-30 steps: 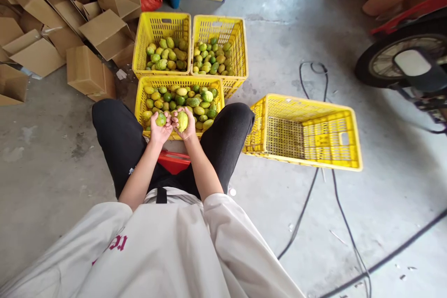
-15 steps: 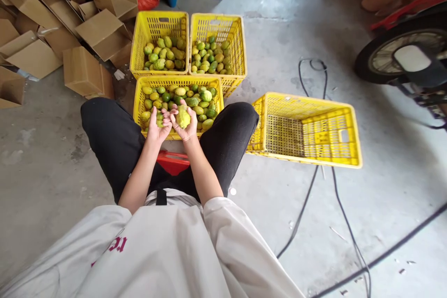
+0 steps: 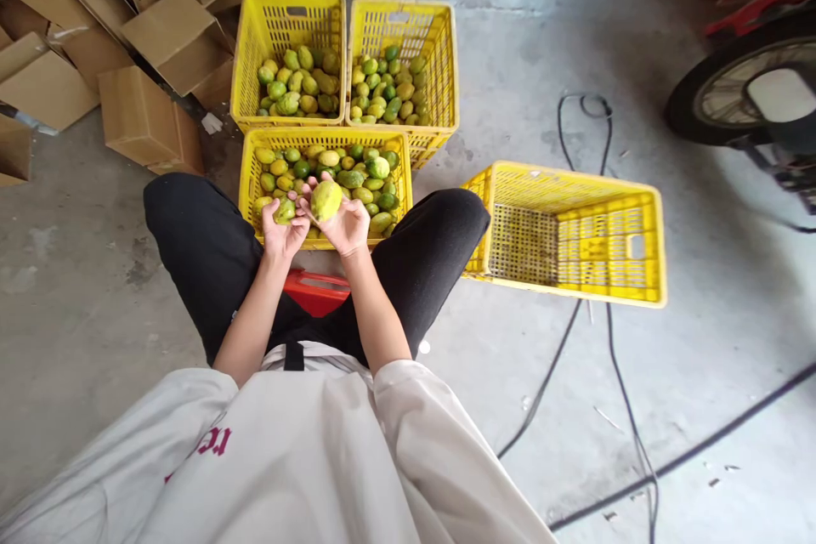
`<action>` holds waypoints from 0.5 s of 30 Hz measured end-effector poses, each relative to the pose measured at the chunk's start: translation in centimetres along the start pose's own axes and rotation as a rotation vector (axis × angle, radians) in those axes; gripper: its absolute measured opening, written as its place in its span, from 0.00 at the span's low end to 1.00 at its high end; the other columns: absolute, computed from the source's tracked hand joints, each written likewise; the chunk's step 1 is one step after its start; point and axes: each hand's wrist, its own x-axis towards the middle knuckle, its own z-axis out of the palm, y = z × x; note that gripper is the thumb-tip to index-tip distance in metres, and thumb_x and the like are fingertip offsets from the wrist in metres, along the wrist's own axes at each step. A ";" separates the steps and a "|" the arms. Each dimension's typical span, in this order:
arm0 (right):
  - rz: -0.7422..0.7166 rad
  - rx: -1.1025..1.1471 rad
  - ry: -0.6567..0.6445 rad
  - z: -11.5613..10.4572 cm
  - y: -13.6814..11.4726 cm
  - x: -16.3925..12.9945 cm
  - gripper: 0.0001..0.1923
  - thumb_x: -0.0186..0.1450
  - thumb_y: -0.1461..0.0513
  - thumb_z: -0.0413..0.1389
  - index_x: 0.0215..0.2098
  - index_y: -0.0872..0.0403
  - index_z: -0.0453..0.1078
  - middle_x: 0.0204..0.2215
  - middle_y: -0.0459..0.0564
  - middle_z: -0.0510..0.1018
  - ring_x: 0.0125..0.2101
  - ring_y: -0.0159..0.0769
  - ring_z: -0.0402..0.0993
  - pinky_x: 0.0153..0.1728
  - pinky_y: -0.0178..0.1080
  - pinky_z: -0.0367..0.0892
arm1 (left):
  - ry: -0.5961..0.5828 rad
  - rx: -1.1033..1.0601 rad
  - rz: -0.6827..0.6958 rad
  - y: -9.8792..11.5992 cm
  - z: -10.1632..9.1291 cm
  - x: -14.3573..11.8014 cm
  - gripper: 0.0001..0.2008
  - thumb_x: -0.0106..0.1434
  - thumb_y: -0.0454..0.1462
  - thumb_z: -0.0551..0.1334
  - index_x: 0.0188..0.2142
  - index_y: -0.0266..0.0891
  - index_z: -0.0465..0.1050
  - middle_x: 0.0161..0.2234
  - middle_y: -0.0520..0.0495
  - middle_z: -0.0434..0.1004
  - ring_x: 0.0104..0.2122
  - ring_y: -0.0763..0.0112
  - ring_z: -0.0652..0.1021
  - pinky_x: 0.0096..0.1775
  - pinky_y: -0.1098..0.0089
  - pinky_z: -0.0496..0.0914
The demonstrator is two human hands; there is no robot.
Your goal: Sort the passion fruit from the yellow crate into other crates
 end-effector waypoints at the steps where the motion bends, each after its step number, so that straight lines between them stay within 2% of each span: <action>1: -0.002 0.001 0.001 0.1 0.0 0.0 0.22 0.72 0.51 0.47 0.59 0.47 0.71 0.47 0.54 0.78 0.54 0.46 0.77 0.47 0.46 0.82 | 0.011 0.001 -0.002 0.0 0.0 0.1 0.13 0.77 0.41 0.55 0.35 0.42 0.69 0.33 0.50 0.72 0.31 0.78 0.75 0.29 0.80 0.69; 4: -0.013 0.081 0.026 -0.3 0.3 0.4 0.20 0.75 0.50 0.47 0.57 0.48 0.72 0.44 0.52 0.78 0.48 0.39 0.79 0.44 0.37 0.82 | 0.013 -0.003 -0.039 -0.1 0.2 0.2 0.10 0.74 0.35 0.59 0.33 0.40 0.69 0.30 0.52 0.71 0.27 0.82 0.73 0.26 0.83 0.68; 6: -0.009 0.138 0.018 -0.8 0.5 0.6 0.19 0.74 0.46 0.51 0.54 0.48 0.71 0.39 0.48 0.76 0.39 0.35 0.77 0.39 0.33 0.82 | -0.003 -0.020 -0.083 0.0 0.3 0.3 0.15 0.77 0.34 0.55 0.32 0.39 0.69 0.29 0.51 0.70 0.24 0.83 0.71 0.22 0.83 0.63; 8: 0.006 0.158 -0.009 -1.3 0.7 0.8 0.18 0.70 0.45 0.56 0.50 0.47 0.69 0.35 0.45 0.73 0.33 0.33 0.72 0.37 0.33 0.81 | 0.003 -0.028 -0.111 0.0 0.2 0.4 0.22 0.82 0.37 0.48 0.30 0.39 0.69 0.27 0.51 0.69 0.21 0.82 0.68 0.20 0.81 0.62; 10: 0.035 0.168 -0.011 -1.6 0.7 0.9 0.15 0.68 0.49 0.59 0.47 0.47 0.67 0.36 0.45 0.73 0.31 0.31 0.69 0.35 0.32 0.80 | 0.019 -0.015 -0.131 -0.1 0.1 0.7 0.28 0.84 0.44 0.43 0.28 0.40 0.68 0.26 0.51 0.68 0.20 0.80 0.66 0.20 0.78 0.62; 12: 0.069 0.207 0.011 -1.5 0.7 0.9 0.10 0.67 0.54 0.57 0.45 0.47 0.67 0.37 0.45 0.74 0.29 0.31 0.67 0.29 0.28 0.75 | 0.021 0.008 -0.138 -0.1 -0.1 0.9 0.30 0.83 0.49 0.45 0.26 0.40 0.66 0.24 0.51 0.65 0.18 0.79 0.63 0.19 0.77 0.60; 15: 0.101 0.247 0.022 -1.0 0.7 0.9 0.06 0.67 0.59 0.53 0.43 0.47 0.67 0.36 0.45 0.73 0.26 0.30 0.64 0.21 0.25 0.65 | 0.007 0.028 -0.121 -0.3 -0.2 1.1 0.30 0.82 0.50 0.49 0.23 0.40 0.62 0.22 0.53 0.61 0.16 0.80 0.59 0.17 0.76 0.58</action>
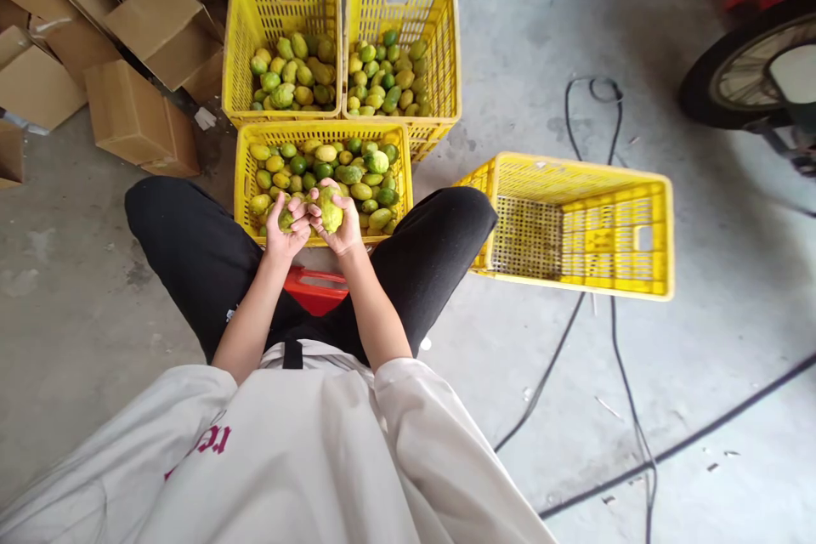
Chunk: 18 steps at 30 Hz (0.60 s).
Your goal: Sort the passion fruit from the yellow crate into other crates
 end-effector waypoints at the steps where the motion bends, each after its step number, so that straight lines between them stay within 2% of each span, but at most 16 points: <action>1: 0.001 -0.010 -0.003 0.2 0.1 0.0 0.06 0.68 0.59 0.53 0.43 0.47 0.67 0.35 0.44 0.73 0.26 0.30 0.63 0.20 0.25 0.64 | -0.006 -0.001 0.007 0.0 0.0 0.0 0.31 0.83 0.49 0.48 0.23 0.40 0.61 0.21 0.53 0.60 0.16 0.81 0.58 0.17 0.77 0.58; 4: -0.034 -0.042 0.002 0.6 0.0 -0.1 0.08 0.70 0.56 0.53 0.45 0.46 0.68 0.35 0.44 0.73 0.29 0.32 0.70 0.24 0.29 0.70 | -0.045 -0.051 0.050 0.2 0.0 0.0 0.33 0.83 0.46 0.42 0.22 0.40 0.63 0.21 0.52 0.62 0.16 0.80 0.61 0.20 0.78 0.64; 6: -0.090 -0.003 0.007 0.8 -0.3 -0.2 0.13 0.70 0.52 0.52 0.50 0.46 0.70 0.37 0.46 0.76 0.35 0.37 0.76 0.33 0.35 0.79 | -0.081 -0.113 0.092 0.5 0.0 -0.2 0.32 0.83 0.46 0.40 0.26 0.40 0.70 0.25 0.49 0.70 0.21 0.78 0.72 0.28 0.77 0.73; 8: -0.152 0.076 0.002 1.0 -0.8 -0.3 0.19 0.71 0.53 0.48 0.55 0.46 0.71 0.40 0.48 0.80 0.42 0.40 0.80 0.42 0.42 0.83 | -0.103 -0.178 0.129 0.7 0.0 -0.5 0.29 0.81 0.44 0.40 0.39 0.40 0.78 0.34 0.45 0.79 0.35 0.71 0.82 0.39 0.73 0.79; 9: -0.173 0.115 -0.003 1.1 -1.1 -0.3 0.21 0.71 0.55 0.45 0.57 0.46 0.71 0.41 0.49 0.81 0.45 0.40 0.81 0.45 0.44 0.83 | -0.106 -0.205 0.137 0.8 0.0 -0.5 0.27 0.80 0.43 0.41 0.46 0.40 0.79 0.40 0.43 0.82 0.44 0.68 0.84 0.45 0.70 0.80; 11: -0.191 0.172 -0.006 1.3 -1.6 -0.3 0.25 0.70 0.60 0.41 0.59 0.47 0.71 0.43 0.50 0.82 0.49 0.38 0.81 0.47 0.43 0.82 | -0.103 -0.238 0.131 0.8 0.2 -0.6 0.24 0.78 0.39 0.43 0.57 0.40 0.77 0.49 0.41 0.83 0.57 0.65 0.82 0.54 0.68 0.79; 12: -0.186 0.186 0.000 1.4 -1.7 -0.3 0.25 0.71 0.61 0.40 0.59 0.48 0.72 0.43 0.50 0.82 0.50 0.37 0.80 0.47 0.42 0.82 | -0.096 -0.241 0.117 0.7 0.2 -0.6 0.24 0.78 0.39 0.44 0.59 0.40 0.75 0.52 0.41 0.83 0.60 0.64 0.81 0.55 0.68 0.79; 14: -0.159 0.195 0.021 1.5 -1.6 -0.3 0.23 0.73 0.61 0.41 0.59 0.48 0.72 0.44 0.50 0.83 0.50 0.35 0.80 0.44 0.39 0.81 | -0.072 -0.232 0.074 0.4 0.4 -0.5 0.23 0.80 0.39 0.44 0.57 0.40 0.76 0.51 0.42 0.83 0.56 0.67 0.83 0.50 0.72 0.79; 16: -0.116 0.189 0.030 1.3 -1.3 -0.2 0.19 0.75 0.57 0.46 0.58 0.47 0.72 0.43 0.48 0.83 0.43 0.33 0.81 0.38 0.34 0.81 | -0.046 -0.223 0.035 0.2 0.5 -0.4 0.25 0.82 0.42 0.41 0.47 0.41 0.77 0.41 0.45 0.81 0.41 0.72 0.84 0.38 0.77 0.77; 18: -0.065 0.177 0.015 1.0 -0.9 -0.1 0.15 0.74 0.54 0.51 0.56 0.46 0.72 0.36 0.45 0.80 0.32 0.32 0.78 0.28 0.30 0.78 | -0.059 -0.233 -0.003 0.1 0.5 -0.4 0.31 0.82 0.46 0.36 0.35 0.41 0.73 0.30 0.48 0.73 0.26 0.76 0.76 0.28 0.78 0.72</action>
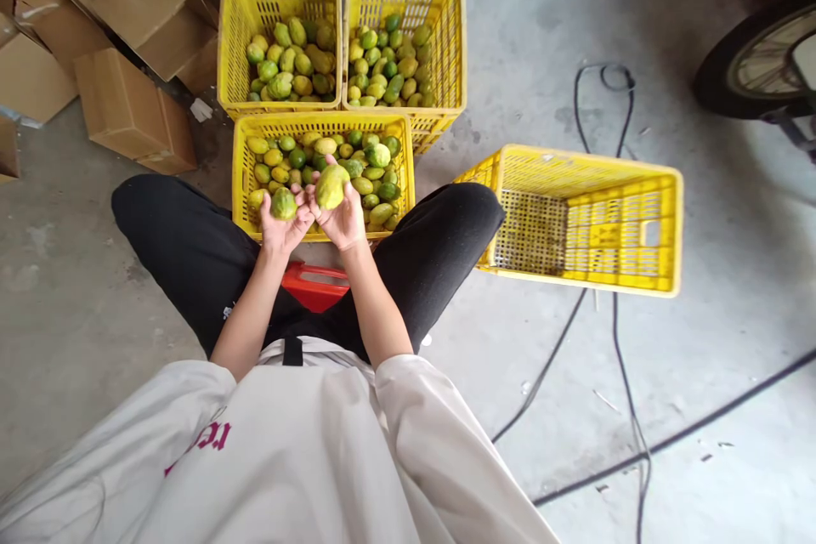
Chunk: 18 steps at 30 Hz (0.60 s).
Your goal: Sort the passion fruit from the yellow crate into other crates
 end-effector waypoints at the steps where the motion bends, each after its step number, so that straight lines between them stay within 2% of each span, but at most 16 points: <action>1: 0.023 -0.007 -0.009 -0.2 0.1 0.0 0.14 0.73 0.53 0.53 0.55 0.45 0.72 0.33 0.43 0.78 0.27 0.31 0.74 0.24 0.29 0.76 | -0.019 -0.010 -0.023 0.0 -0.1 0.0 0.33 0.82 0.48 0.34 0.31 0.41 0.70 0.27 0.49 0.69 0.23 0.77 0.73 0.25 0.78 0.70; 4: 0.066 -0.028 -0.006 -0.5 0.1 0.1 0.14 0.71 0.53 0.58 0.53 0.45 0.71 0.31 0.41 0.73 0.23 0.29 0.70 0.20 0.27 0.74 | -0.043 -0.026 -0.095 0.3 -0.3 -0.2 0.31 0.81 0.44 0.35 0.27 0.40 0.64 0.25 0.50 0.65 0.22 0.79 0.73 0.25 0.80 0.70; 6: 0.063 -0.039 0.010 -0.5 0.1 0.1 0.14 0.70 0.56 0.58 0.53 0.45 0.70 0.33 0.42 0.75 0.24 0.29 0.71 0.19 0.27 0.73 | -0.004 -0.019 -0.118 0.3 -0.4 -0.1 0.26 0.81 0.37 0.40 0.28 0.40 0.65 0.26 0.50 0.68 0.23 0.80 0.75 0.26 0.82 0.70; 8: 0.055 -0.045 0.002 -0.5 0.2 0.1 0.14 0.69 0.59 0.57 0.53 0.46 0.69 0.32 0.42 0.75 0.22 0.29 0.70 0.16 0.26 0.69 | 0.029 0.004 -0.130 0.3 -0.4 0.1 0.22 0.79 0.32 0.44 0.29 0.39 0.67 0.25 0.52 0.69 0.21 0.82 0.73 0.24 0.83 0.68; 10: 0.055 -0.044 -0.021 -0.4 0.3 0.0 0.14 0.68 0.60 0.55 0.52 0.46 0.70 0.30 0.42 0.74 0.21 0.30 0.68 0.14 0.26 0.65 | 0.032 0.031 -0.122 0.2 -0.3 0.3 0.22 0.80 0.33 0.46 0.31 0.38 0.70 0.23 0.54 0.66 0.18 0.82 0.68 0.21 0.83 0.64; 12: 0.058 -0.026 -0.032 -0.4 0.2 -0.1 0.14 0.69 0.58 0.53 0.53 0.47 0.70 0.31 0.44 0.75 0.23 0.32 0.70 0.16 0.27 0.68 | 0.017 0.031 -0.079 0.3 -0.2 0.3 0.25 0.82 0.40 0.44 0.36 0.37 0.75 0.23 0.53 0.66 0.18 0.80 0.68 0.22 0.80 0.65; 15: 0.011 0.030 -0.047 -0.1 -0.5 -0.4 0.18 0.69 0.54 0.50 0.55 0.46 0.71 0.39 0.49 0.80 0.32 0.36 0.78 0.26 0.34 0.78 | -0.039 -0.014 -0.007 0.7 -0.1 -0.1 0.31 0.82 0.49 0.40 0.53 0.38 0.79 0.31 0.46 0.77 0.29 0.72 0.79 0.34 0.73 0.77; 18: -0.071 0.036 -0.080 0.1 -1.1 -0.5 0.22 0.69 0.55 0.49 0.58 0.44 0.71 0.47 0.50 0.81 0.41 0.37 0.81 0.34 0.38 0.82 | -0.075 -0.015 0.036 0.8 0.0 -0.4 0.30 0.81 0.42 0.38 0.67 0.40 0.72 0.42 0.43 0.84 0.41 0.67 0.84 0.49 0.64 0.80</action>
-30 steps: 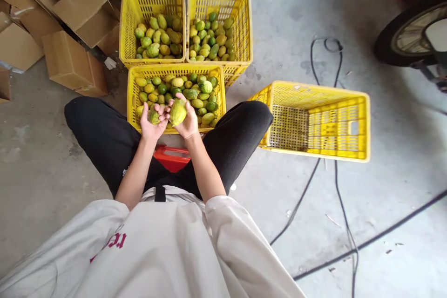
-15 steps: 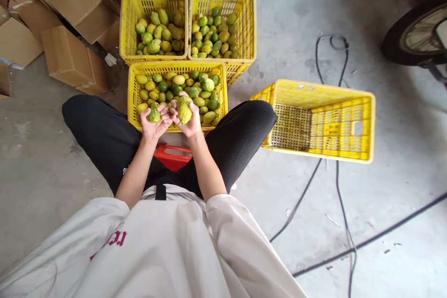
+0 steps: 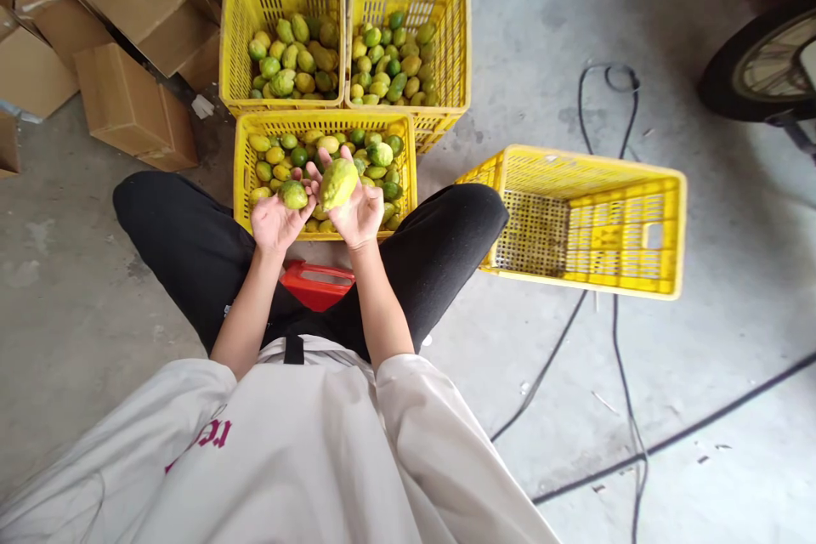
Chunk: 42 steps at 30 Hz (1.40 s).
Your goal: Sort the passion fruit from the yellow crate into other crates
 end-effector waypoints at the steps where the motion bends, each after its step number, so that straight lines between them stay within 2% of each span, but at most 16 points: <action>1: -0.005 -0.011 -0.005 -0.1 -0.1 0.1 0.22 0.69 0.55 0.50 0.59 0.43 0.71 0.49 0.49 0.81 0.43 0.37 0.81 0.35 0.38 0.82 | 0.009 0.014 0.004 -0.1 0.0 0.0 0.29 0.81 0.40 0.38 0.68 0.42 0.71 0.44 0.43 0.84 0.42 0.67 0.84 0.51 0.63 0.80; 4: 0.064 -0.024 -0.008 -1.1 0.3 0.3 0.21 0.69 0.52 0.56 0.60 0.42 0.71 0.50 0.48 0.81 0.41 0.36 0.81 0.34 0.36 0.82 | 0.067 0.077 -0.054 -0.5 -0.1 0.4 0.25 0.82 0.39 0.41 0.65 0.43 0.72 0.44 0.45 0.84 0.42 0.68 0.84 0.49 0.66 0.80; 7: 0.160 0.012 -0.053 -2.2 0.9 0.6 0.22 0.68 0.48 0.61 0.57 0.43 0.70 0.39 0.44 0.79 0.30 0.33 0.77 0.26 0.34 0.80 | 0.110 0.135 -0.090 -0.9 -0.7 0.7 0.23 0.82 0.47 0.45 0.54 0.42 0.76 0.37 0.47 0.80 0.34 0.71 0.81 0.40 0.72 0.79; 9: 0.196 0.019 -0.085 -2.5 1.1 0.6 0.19 0.67 0.51 0.62 0.54 0.45 0.70 0.34 0.42 0.75 0.25 0.31 0.72 0.21 0.31 0.77 | 0.101 0.173 -0.081 -1.0 -1.2 0.8 0.21 0.81 0.48 0.47 0.46 0.43 0.75 0.32 0.50 0.75 0.28 0.74 0.77 0.35 0.73 0.77; 13: 0.184 -0.043 -0.060 -1.8 1.0 0.7 0.12 0.65 0.56 0.63 0.44 0.47 0.66 0.33 0.42 0.72 0.22 0.28 0.64 0.13 0.25 0.64 | 0.035 0.233 -0.101 -0.9 -1.9 0.9 0.06 0.73 0.36 0.57 0.40 0.43 0.72 0.30 0.53 0.73 0.26 0.76 0.75 0.31 0.77 0.74; 15: 0.169 -0.068 -0.040 -1.5 0.9 0.6 0.12 0.66 0.55 0.62 0.41 0.47 0.64 0.33 0.42 0.71 0.21 0.27 0.62 0.12 0.25 0.60 | 0.031 0.231 -0.101 -0.9 -1.8 1.0 0.04 0.69 0.31 0.60 0.40 0.42 0.71 0.30 0.54 0.75 0.26 0.77 0.76 0.29 0.80 0.72; 17: 0.169 -0.080 -0.038 -1.3 0.9 0.5 0.12 0.68 0.53 0.60 0.39 0.47 0.62 0.31 0.42 0.69 0.21 0.29 0.61 0.12 0.26 0.59 | 0.063 0.212 -0.102 -0.9 -1.4 1.0 0.02 0.70 0.32 0.62 0.40 0.41 0.71 0.29 0.54 0.73 0.24 0.79 0.75 0.24 0.82 0.68; 18: 0.174 -0.076 -0.040 -1.3 1.0 0.5 0.12 0.69 0.51 0.59 0.38 0.47 0.62 0.30 0.42 0.69 0.21 0.30 0.62 0.12 0.27 0.60 | 0.088 0.195 -0.100 -0.9 -1.2 1.1 0.03 0.72 0.35 0.62 0.38 0.41 0.71 0.28 0.54 0.72 0.22 0.80 0.73 0.22 0.82 0.66; 21: 0.185 -0.024 -0.038 -1.2 1.1 0.3 0.16 0.69 0.45 0.55 0.39 0.46 0.64 0.30 0.44 0.68 0.26 0.36 0.68 0.17 0.32 0.69 | 0.141 0.122 -0.063 -0.8 -0.8 1.0 0.18 0.80 0.45 0.52 0.35 0.41 0.72 0.27 0.52 0.73 0.21 0.80 0.72 0.19 0.81 0.63; 24: 0.167 0.052 -0.027 -1.2 0.7 0.4 0.16 0.65 0.46 0.55 0.43 0.46 0.68 0.31 0.46 0.70 0.32 0.41 0.73 0.24 0.38 0.76 | 0.121 0.056 -0.051 -0.5 -0.7 0.7 0.30 0.81 0.51 0.41 0.39 0.40 0.76 0.34 0.46 0.79 0.27 0.76 0.78 0.27 0.79 0.73; 27: 0.094 0.118 0.020 -1.2 0.1 0.6 0.18 0.64 0.50 0.54 0.49 0.44 0.72 0.34 0.47 0.74 0.37 0.42 0.76 0.29 0.40 0.78 | 0.097 0.017 -0.038 -0.4 -0.5 0.5 0.26 0.81 0.44 0.42 0.52 0.39 0.78 0.43 0.43 0.82 0.40 0.71 0.84 0.42 0.73 0.79; 29: 0.042 0.146 0.056 -1.3 -0.1 0.6 0.17 0.66 0.51 0.53 0.51 0.44 0.73 0.38 0.48 0.77 0.41 0.41 0.78 0.32 0.39 0.80 | 0.096 0.022 -0.029 -0.7 -0.4 0.6 0.22 0.80 0.40 0.45 0.56 0.40 0.76 0.45 0.44 0.82 0.45 0.71 0.84 0.46 0.72 0.79; 32: 0.053 0.146 0.060 -1.5 0.1 0.7 0.15 0.72 0.52 0.51 0.51 0.46 0.73 0.42 0.49 0.79 0.43 0.36 0.79 0.31 0.34 0.79 | 0.099 0.005 -0.052 -1.2 -0.5 0.6 0.16 0.80 0.42 0.50 0.46 0.41 0.75 0.38 0.46 0.78 0.34 0.76 0.80 0.34 0.80 0.76; 35: 0.171 0.079 0.024 -1.7 0.7 0.9 0.10 0.74 0.54 0.53 0.48 0.48 0.71 0.35 0.44 0.77 0.31 0.29 0.75 0.22 0.25 0.71 | 0.105 -0.038 -0.085 -1.4 -0.8 0.6 0.17 0.81 0.39 0.49 0.37 0.41 0.70 0.31 0.51 0.71 0.22 0.83 0.69 0.20 0.87 0.63; 38: 0.259 -0.021 0.013 -1.5 1.1 0.9 0.05 0.73 0.56 0.55 0.45 0.48 0.68 0.30 0.42 0.75 0.25 0.29 0.71 0.16 0.23 0.66 | 0.149 -0.025 -0.100 -1.3 -1.0 0.6 0.20 0.81 0.34 0.44 0.35 0.39 0.69 0.31 0.51 0.72 0.20 0.87 0.67 0.18 0.90 0.58; 42: 0.273 -0.114 0.025 -1.0 1.3 0.8 0.07 0.74 0.54 0.56 0.44 0.48 0.67 0.29 0.41 0.74 0.20 0.29 0.68 0.12 0.25 0.62 | 0.144 0.014 -0.093 -1.3 -1.1 0.9 0.21 0.82 0.35 0.46 0.31 0.39 0.67 0.28 0.54 0.69 0.16 0.88 0.62 0.16 0.87 0.55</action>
